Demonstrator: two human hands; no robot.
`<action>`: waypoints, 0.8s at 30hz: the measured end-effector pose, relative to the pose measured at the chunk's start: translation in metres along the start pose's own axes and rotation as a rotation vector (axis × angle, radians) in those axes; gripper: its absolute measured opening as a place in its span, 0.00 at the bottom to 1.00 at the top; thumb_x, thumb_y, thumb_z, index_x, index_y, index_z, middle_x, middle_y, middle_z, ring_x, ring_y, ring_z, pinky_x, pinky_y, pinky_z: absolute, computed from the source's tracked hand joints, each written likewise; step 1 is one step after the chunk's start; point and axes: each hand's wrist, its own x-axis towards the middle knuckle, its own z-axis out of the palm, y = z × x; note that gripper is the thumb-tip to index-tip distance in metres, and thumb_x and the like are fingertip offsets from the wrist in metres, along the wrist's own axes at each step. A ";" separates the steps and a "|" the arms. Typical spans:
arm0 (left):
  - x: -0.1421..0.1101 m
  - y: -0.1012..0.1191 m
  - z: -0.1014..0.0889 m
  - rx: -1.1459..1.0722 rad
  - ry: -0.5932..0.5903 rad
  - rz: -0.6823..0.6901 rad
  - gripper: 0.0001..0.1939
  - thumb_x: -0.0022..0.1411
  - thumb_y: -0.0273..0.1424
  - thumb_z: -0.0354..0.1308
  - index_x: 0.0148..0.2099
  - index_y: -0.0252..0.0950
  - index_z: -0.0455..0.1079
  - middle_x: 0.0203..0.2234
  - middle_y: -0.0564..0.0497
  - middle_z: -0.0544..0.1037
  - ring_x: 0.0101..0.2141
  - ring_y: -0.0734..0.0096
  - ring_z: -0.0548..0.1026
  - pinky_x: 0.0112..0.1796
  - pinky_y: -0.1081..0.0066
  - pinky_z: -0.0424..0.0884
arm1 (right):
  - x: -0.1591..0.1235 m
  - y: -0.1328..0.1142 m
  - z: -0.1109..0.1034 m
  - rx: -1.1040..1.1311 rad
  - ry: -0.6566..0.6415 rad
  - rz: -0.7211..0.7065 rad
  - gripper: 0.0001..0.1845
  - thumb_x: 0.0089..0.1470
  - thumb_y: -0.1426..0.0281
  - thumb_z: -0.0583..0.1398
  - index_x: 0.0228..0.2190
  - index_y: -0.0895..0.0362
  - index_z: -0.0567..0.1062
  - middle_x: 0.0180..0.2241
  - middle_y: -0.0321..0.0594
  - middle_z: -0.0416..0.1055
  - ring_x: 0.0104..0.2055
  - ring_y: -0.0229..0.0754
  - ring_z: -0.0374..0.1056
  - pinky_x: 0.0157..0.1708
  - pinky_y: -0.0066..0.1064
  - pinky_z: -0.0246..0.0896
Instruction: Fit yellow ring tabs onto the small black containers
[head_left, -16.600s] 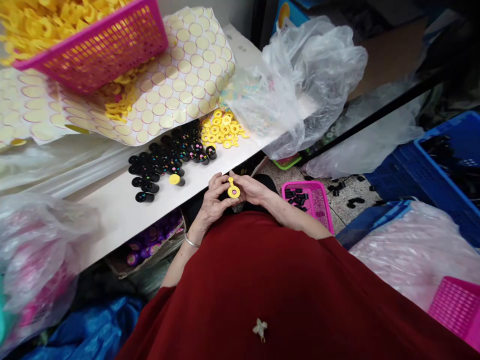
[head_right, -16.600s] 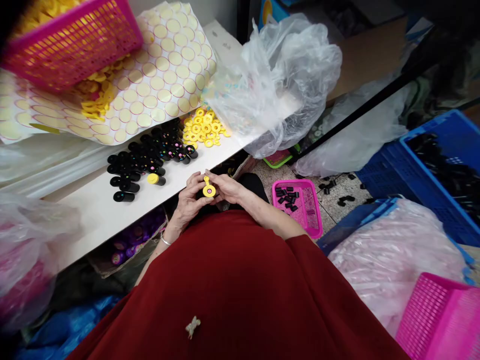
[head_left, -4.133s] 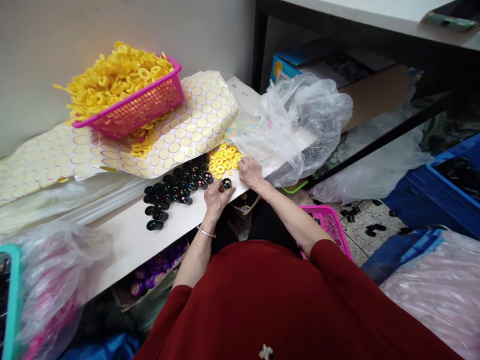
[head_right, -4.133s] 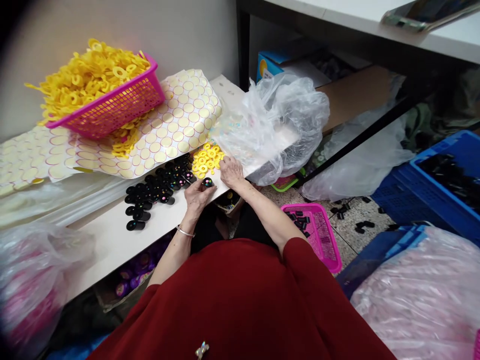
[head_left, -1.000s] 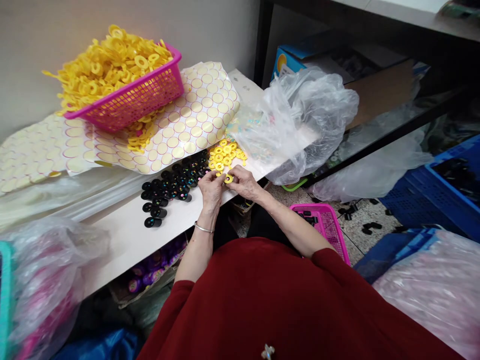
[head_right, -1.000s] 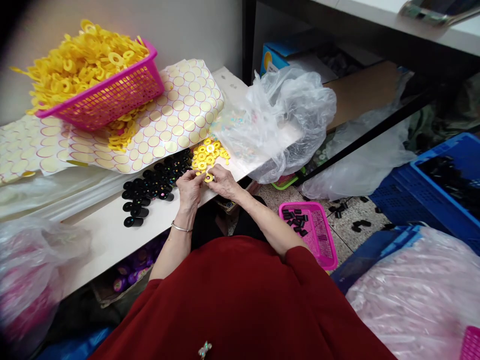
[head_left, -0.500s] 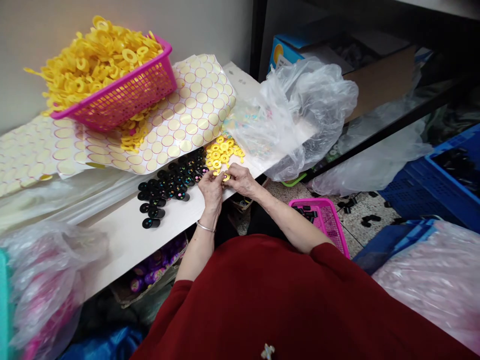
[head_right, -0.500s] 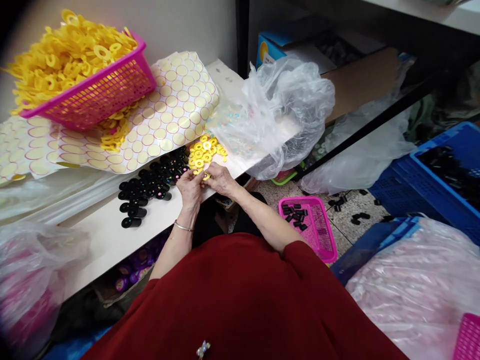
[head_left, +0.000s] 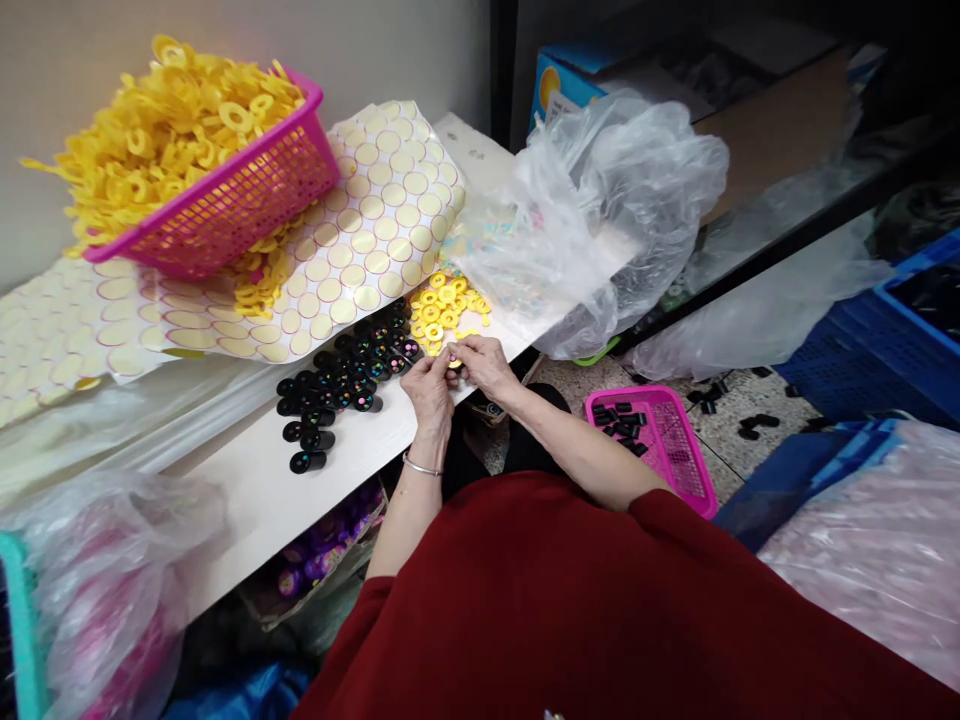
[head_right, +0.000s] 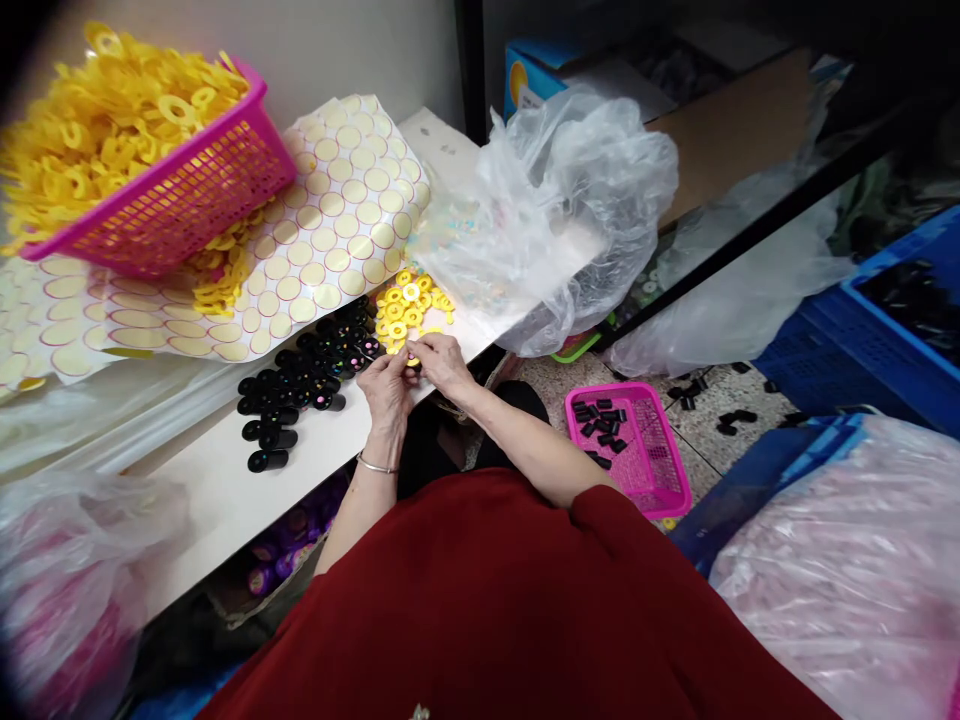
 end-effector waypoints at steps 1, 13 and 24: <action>0.001 -0.002 0.000 0.003 0.011 -0.003 0.17 0.38 0.38 0.67 0.21 0.33 0.64 0.11 0.60 0.64 0.12 0.83 0.61 0.16 0.78 0.57 | 0.001 0.000 0.000 0.013 -0.004 0.026 0.16 0.45 0.58 0.61 0.21 0.58 0.70 0.14 0.30 0.59 0.15 0.29 0.53 0.12 0.22 0.45; -0.001 -0.009 -0.005 0.071 -0.098 0.105 0.19 0.52 0.44 0.59 0.23 0.33 0.66 0.14 0.57 0.65 0.17 0.81 0.63 0.21 0.76 0.62 | 0.001 0.002 0.005 0.010 0.016 -0.017 0.18 0.47 0.54 0.60 0.21 0.54 0.63 0.14 0.27 0.55 0.14 0.31 0.54 0.13 0.25 0.50; -0.022 -0.012 -0.023 0.370 -0.361 0.344 0.19 0.40 0.36 0.70 0.37 0.36 0.75 0.30 0.53 0.71 0.30 0.75 0.67 0.34 0.73 0.66 | -0.044 -0.002 -0.036 0.097 -0.042 0.010 0.21 0.46 0.52 0.61 0.24 0.59 0.72 0.18 0.33 0.65 0.19 0.32 0.60 0.19 0.24 0.52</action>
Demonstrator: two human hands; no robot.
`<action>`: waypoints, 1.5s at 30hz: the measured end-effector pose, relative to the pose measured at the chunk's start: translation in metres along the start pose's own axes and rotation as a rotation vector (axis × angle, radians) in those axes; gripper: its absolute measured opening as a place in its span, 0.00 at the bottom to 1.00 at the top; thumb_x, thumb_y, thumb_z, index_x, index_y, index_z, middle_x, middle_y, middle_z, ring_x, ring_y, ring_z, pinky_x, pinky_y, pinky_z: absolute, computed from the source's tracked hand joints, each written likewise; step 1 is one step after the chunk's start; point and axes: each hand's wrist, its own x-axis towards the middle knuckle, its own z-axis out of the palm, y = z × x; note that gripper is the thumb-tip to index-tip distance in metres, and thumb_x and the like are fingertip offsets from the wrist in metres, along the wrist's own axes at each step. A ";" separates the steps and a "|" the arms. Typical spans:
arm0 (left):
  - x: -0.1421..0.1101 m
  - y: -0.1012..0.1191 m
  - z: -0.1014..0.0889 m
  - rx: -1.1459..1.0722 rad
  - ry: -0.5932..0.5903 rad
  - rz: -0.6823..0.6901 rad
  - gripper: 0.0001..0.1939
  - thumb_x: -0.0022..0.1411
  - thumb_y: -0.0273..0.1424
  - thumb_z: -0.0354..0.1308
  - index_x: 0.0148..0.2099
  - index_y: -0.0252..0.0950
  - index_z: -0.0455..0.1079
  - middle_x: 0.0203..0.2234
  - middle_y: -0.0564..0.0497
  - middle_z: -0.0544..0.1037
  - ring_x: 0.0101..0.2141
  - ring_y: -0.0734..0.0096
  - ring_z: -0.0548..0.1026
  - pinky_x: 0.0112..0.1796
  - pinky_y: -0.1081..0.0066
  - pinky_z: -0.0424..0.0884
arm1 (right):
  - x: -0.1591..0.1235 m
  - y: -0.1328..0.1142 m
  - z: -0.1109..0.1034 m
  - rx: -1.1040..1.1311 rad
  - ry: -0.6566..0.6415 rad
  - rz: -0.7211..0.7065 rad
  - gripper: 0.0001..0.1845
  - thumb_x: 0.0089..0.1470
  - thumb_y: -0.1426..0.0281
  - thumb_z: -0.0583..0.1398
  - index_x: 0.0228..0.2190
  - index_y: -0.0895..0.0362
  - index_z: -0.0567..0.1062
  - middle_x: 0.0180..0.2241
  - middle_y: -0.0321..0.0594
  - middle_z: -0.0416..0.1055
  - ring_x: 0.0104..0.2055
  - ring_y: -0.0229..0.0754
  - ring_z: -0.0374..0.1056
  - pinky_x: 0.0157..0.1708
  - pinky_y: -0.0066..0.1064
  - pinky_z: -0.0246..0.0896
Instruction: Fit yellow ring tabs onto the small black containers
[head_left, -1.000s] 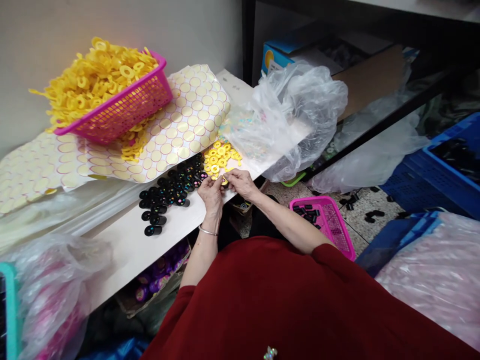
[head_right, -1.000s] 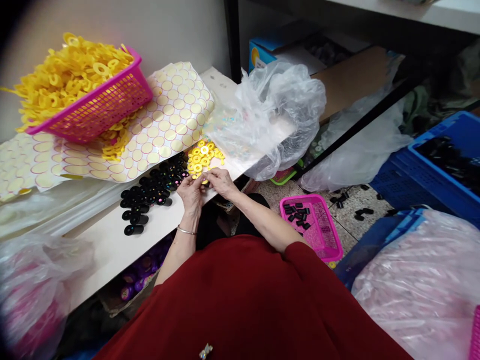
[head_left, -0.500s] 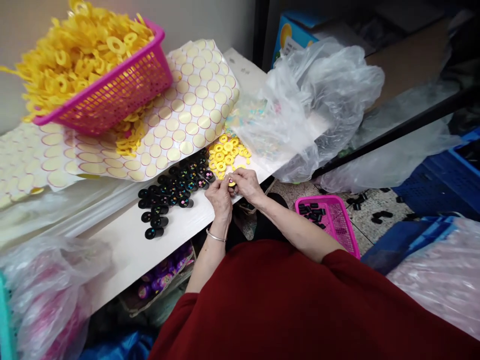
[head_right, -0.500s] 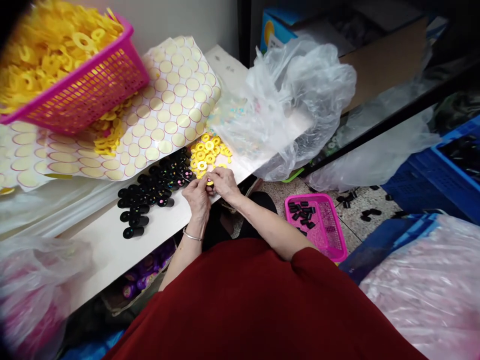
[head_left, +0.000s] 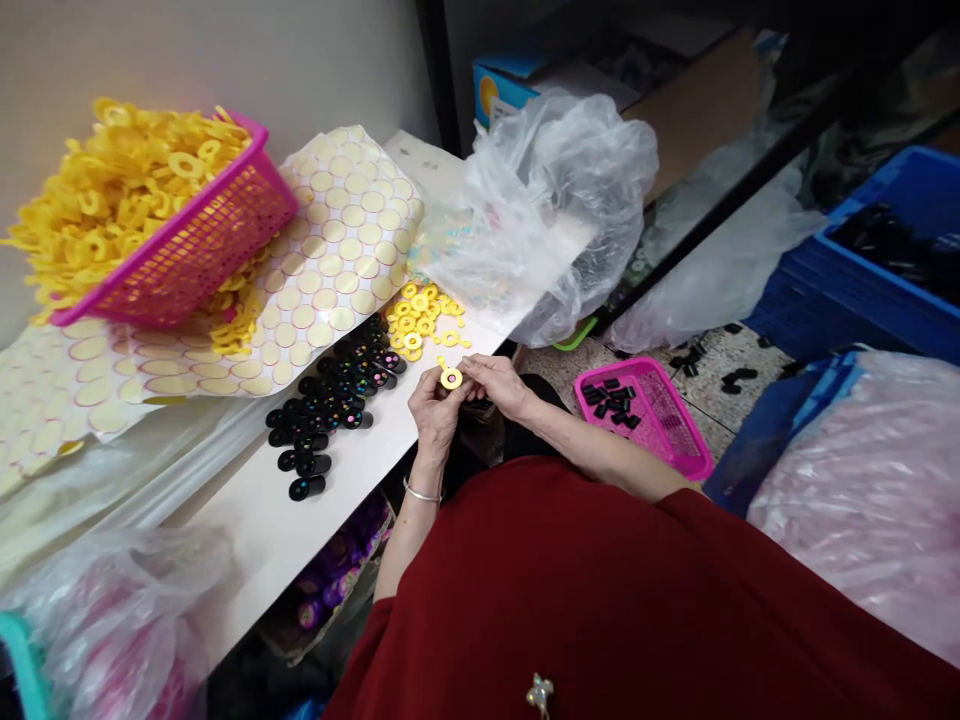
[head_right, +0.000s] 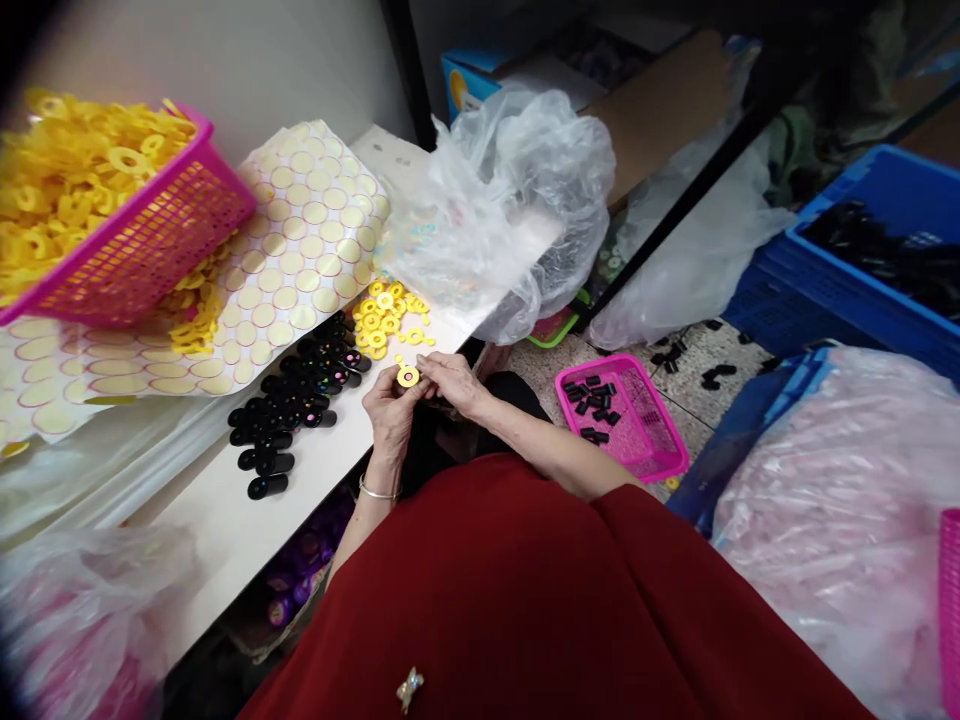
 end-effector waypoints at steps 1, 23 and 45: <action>-0.004 0.002 -0.001 0.024 -0.076 0.034 0.20 0.40 0.37 0.71 0.38 0.37 0.76 0.31 0.52 0.72 0.33 0.71 0.68 0.37 0.70 0.67 | -0.005 -0.002 -0.007 -0.015 0.035 0.001 0.22 0.46 0.52 0.61 0.23 0.60 0.73 0.17 0.33 0.65 0.19 0.31 0.58 0.18 0.24 0.51; -0.031 0.031 0.032 0.449 -0.968 0.463 0.14 0.50 0.37 0.65 0.39 0.38 0.76 0.36 0.48 0.76 0.54 0.54 0.61 0.56 0.49 0.56 | -0.043 0.007 -0.096 0.151 -0.542 0.254 0.25 0.26 0.78 0.72 0.30 0.62 0.70 0.25 0.31 0.72 0.25 0.30 0.68 0.26 0.20 0.65; -0.031 0.021 0.004 0.475 -0.791 0.374 0.15 0.52 0.40 0.64 0.40 0.38 0.76 0.39 0.47 0.75 0.53 0.54 0.61 0.55 0.51 0.58 | -0.036 0.009 -0.066 0.024 -0.554 0.130 0.26 0.27 0.76 0.69 0.35 0.60 0.70 0.33 0.33 0.71 0.34 0.33 0.66 0.34 0.25 0.63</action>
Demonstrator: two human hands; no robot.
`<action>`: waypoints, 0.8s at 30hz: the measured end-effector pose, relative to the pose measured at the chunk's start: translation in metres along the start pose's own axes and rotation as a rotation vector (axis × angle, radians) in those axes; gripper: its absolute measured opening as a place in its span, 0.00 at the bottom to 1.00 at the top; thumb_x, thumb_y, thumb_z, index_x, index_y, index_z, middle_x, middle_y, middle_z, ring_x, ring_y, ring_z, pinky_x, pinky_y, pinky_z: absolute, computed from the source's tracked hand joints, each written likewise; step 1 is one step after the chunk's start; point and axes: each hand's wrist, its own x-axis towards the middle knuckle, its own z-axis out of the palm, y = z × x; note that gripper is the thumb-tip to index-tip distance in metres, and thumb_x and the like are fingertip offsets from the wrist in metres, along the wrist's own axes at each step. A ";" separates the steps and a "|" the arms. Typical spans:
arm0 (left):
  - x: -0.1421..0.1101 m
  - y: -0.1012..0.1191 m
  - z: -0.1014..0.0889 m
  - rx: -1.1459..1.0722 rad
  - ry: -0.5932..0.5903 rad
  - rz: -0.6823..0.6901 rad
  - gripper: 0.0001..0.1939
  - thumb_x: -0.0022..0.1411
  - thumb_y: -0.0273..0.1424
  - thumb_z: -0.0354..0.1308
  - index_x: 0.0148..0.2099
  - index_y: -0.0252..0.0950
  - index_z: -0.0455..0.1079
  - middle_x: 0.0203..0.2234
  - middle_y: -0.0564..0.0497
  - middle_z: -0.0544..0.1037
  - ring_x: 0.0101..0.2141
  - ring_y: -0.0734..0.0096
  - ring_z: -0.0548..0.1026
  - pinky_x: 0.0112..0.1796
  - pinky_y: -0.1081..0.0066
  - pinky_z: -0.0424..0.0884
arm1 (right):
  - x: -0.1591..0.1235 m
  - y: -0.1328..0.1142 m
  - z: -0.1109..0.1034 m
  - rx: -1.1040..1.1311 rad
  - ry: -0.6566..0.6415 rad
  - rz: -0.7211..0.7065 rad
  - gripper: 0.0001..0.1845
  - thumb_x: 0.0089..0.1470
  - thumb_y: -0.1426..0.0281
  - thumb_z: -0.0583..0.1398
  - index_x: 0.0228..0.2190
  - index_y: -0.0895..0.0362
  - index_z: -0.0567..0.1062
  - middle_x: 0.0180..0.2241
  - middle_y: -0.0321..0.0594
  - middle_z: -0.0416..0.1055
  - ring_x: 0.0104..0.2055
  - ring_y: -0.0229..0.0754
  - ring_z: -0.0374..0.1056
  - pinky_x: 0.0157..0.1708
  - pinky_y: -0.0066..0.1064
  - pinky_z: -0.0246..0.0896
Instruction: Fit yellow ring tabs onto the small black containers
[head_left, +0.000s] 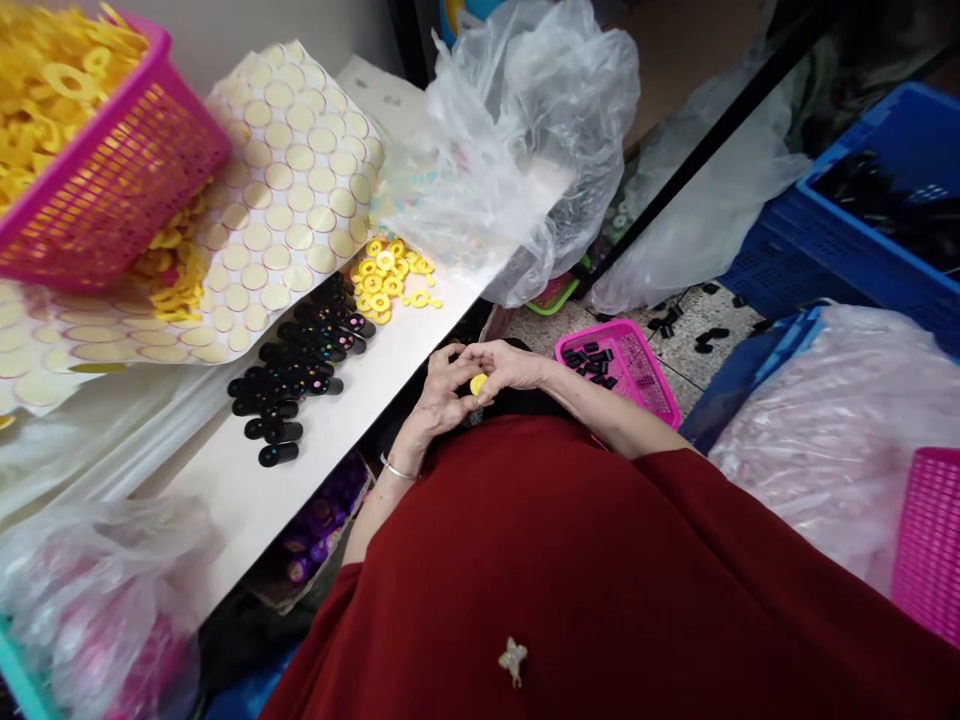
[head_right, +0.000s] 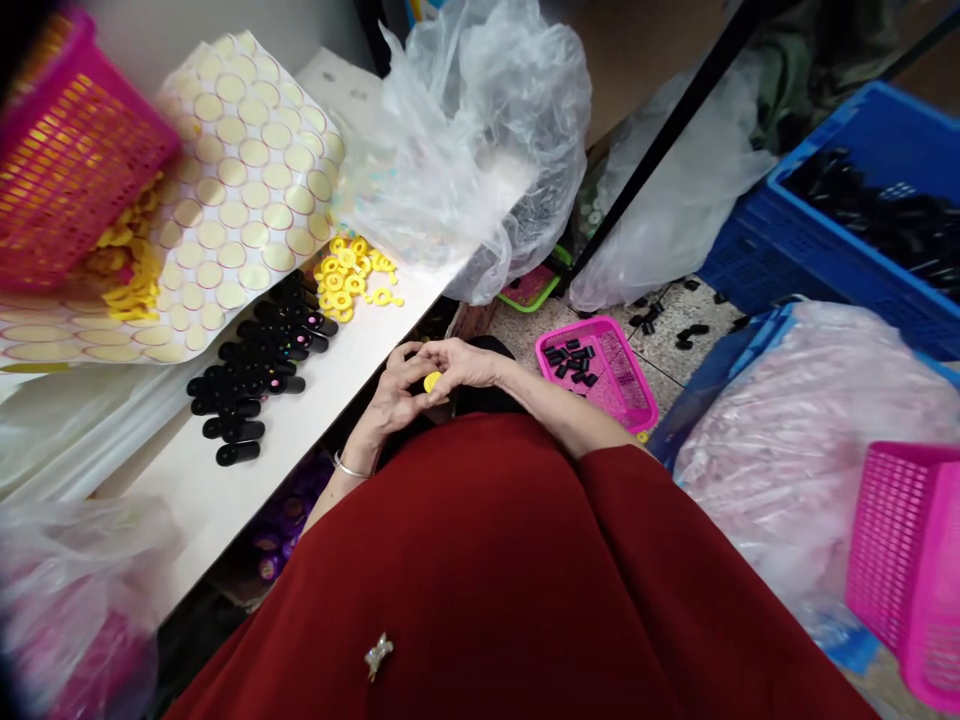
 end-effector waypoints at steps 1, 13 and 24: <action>0.000 0.002 0.001 0.019 -0.013 0.006 0.14 0.53 0.41 0.63 0.39 0.38 0.76 0.39 0.47 0.75 0.53 0.53 0.61 0.54 0.51 0.58 | -0.001 -0.001 -0.001 -0.001 -0.013 0.004 0.26 0.27 0.76 0.69 0.34 0.60 0.70 0.32 0.32 0.70 0.34 0.32 0.66 0.32 0.24 0.63; -0.001 -0.011 0.006 0.128 -0.001 0.076 0.13 0.52 0.33 0.63 0.42 0.40 0.74 0.43 0.47 0.75 0.55 0.53 0.60 0.54 0.49 0.59 | 0.006 0.033 0.006 -0.012 0.276 -0.080 0.22 0.32 0.70 0.68 0.32 0.57 0.68 0.30 0.32 0.68 0.32 0.35 0.65 0.33 0.28 0.61; -0.016 -0.057 -0.053 0.526 1.061 -0.516 0.18 0.54 0.37 0.58 0.45 0.33 0.68 0.45 0.38 0.71 0.47 0.54 0.66 0.50 0.53 0.61 | 0.031 0.020 -0.007 -1.346 0.533 -0.262 0.17 0.55 0.59 0.59 0.36 0.60 0.72 0.36 0.50 0.71 0.39 0.48 0.64 0.40 0.36 0.58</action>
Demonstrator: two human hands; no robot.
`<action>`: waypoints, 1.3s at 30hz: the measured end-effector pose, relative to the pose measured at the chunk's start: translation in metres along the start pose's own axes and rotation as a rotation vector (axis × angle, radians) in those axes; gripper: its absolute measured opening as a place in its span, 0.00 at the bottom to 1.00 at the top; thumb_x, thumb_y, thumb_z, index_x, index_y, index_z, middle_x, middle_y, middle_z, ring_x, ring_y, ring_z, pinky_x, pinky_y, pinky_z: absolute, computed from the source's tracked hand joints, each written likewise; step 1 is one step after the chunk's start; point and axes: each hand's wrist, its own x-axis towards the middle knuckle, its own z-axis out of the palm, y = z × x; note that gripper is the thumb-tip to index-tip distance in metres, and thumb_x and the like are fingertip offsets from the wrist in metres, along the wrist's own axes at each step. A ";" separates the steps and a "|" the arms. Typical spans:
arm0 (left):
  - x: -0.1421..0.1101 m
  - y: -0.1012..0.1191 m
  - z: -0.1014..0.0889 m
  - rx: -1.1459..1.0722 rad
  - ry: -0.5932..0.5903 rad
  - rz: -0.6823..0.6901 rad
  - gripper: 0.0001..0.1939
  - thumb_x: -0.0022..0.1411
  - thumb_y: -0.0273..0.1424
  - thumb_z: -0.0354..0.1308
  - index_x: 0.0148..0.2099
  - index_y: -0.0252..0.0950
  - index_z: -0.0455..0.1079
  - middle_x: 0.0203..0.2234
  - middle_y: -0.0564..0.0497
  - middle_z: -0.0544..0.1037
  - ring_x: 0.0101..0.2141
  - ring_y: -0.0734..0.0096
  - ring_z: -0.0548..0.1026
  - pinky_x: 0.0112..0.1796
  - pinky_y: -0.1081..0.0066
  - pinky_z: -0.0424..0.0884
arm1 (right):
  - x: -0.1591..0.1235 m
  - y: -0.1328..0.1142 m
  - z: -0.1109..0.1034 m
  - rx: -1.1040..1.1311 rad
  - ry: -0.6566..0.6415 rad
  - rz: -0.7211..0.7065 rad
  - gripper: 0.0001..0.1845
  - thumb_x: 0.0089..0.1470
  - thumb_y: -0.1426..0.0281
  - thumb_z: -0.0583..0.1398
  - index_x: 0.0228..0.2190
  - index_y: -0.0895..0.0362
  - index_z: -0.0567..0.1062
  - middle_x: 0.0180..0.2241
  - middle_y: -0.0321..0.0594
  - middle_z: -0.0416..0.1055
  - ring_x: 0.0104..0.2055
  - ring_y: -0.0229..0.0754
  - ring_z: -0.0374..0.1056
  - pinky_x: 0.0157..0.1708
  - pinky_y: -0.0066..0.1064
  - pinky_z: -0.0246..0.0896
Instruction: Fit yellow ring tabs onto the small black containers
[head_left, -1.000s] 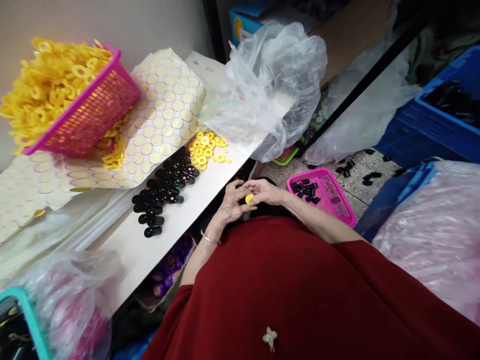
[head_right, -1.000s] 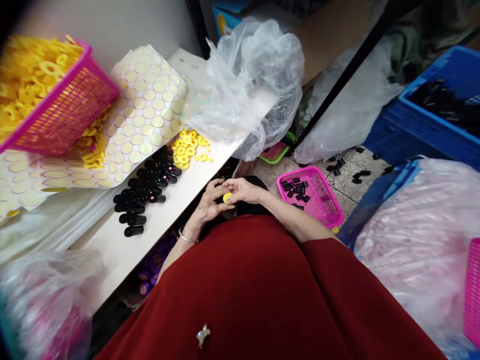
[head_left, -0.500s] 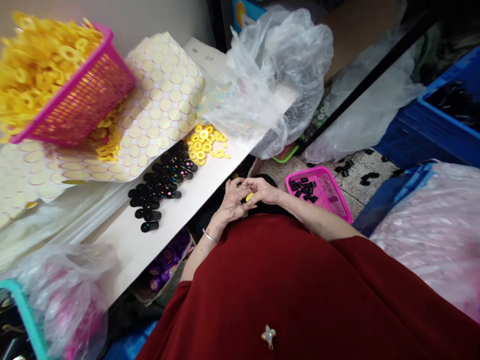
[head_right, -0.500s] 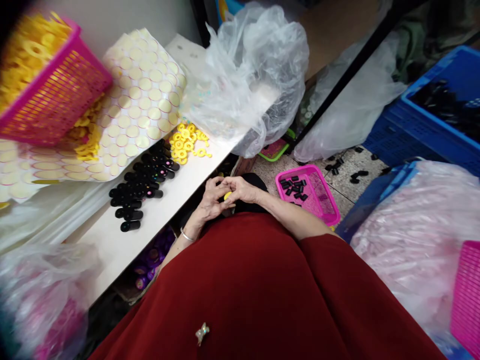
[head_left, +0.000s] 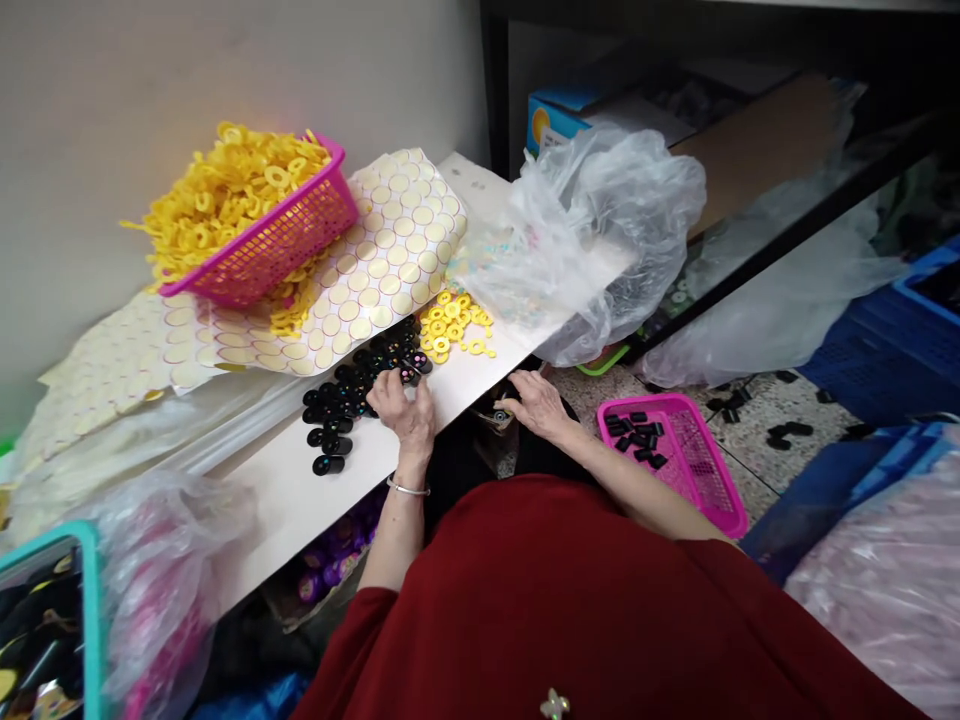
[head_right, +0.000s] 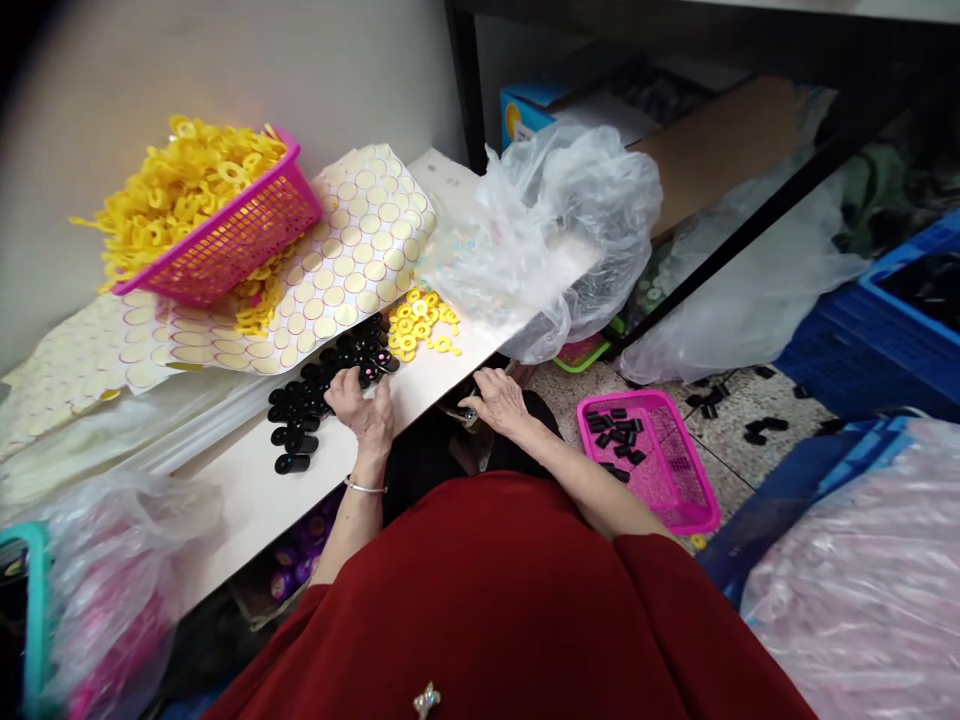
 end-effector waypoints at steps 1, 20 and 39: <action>0.003 -0.003 0.002 0.035 -0.014 -0.042 0.20 0.53 0.38 0.59 0.46 0.32 0.68 0.46 0.37 0.70 0.48 0.52 0.65 0.50 0.53 0.61 | 0.001 -0.001 -0.001 -0.010 0.037 -0.002 0.16 0.57 0.59 0.56 0.35 0.60 0.73 0.35 0.49 0.71 0.38 0.46 0.64 0.39 0.35 0.58; 0.003 0.000 0.003 0.049 -0.186 0.106 0.08 0.54 0.36 0.58 0.30 0.36 0.70 0.37 0.44 0.74 0.38 0.58 0.66 0.42 0.60 0.63 | 0.081 -0.026 0.004 -0.218 0.057 0.095 0.09 0.56 0.67 0.56 0.33 0.59 0.73 0.38 0.50 0.67 0.40 0.49 0.60 0.34 0.36 0.52; -0.013 -0.005 0.032 -0.362 -0.200 -0.180 0.28 0.44 0.39 0.64 0.50 0.36 0.68 0.37 0.48 0.73 0.35 0.69 0.71 0.35 0.69 0.70 | 0.074 -0.012 -0.017 0.146 0.097 0.016 0.04 0.53 0.69 0.56 0.31 0.57 0.70 0.34 0.42 0.66 0.34 0.41 0.62 0.35 0.31 0.57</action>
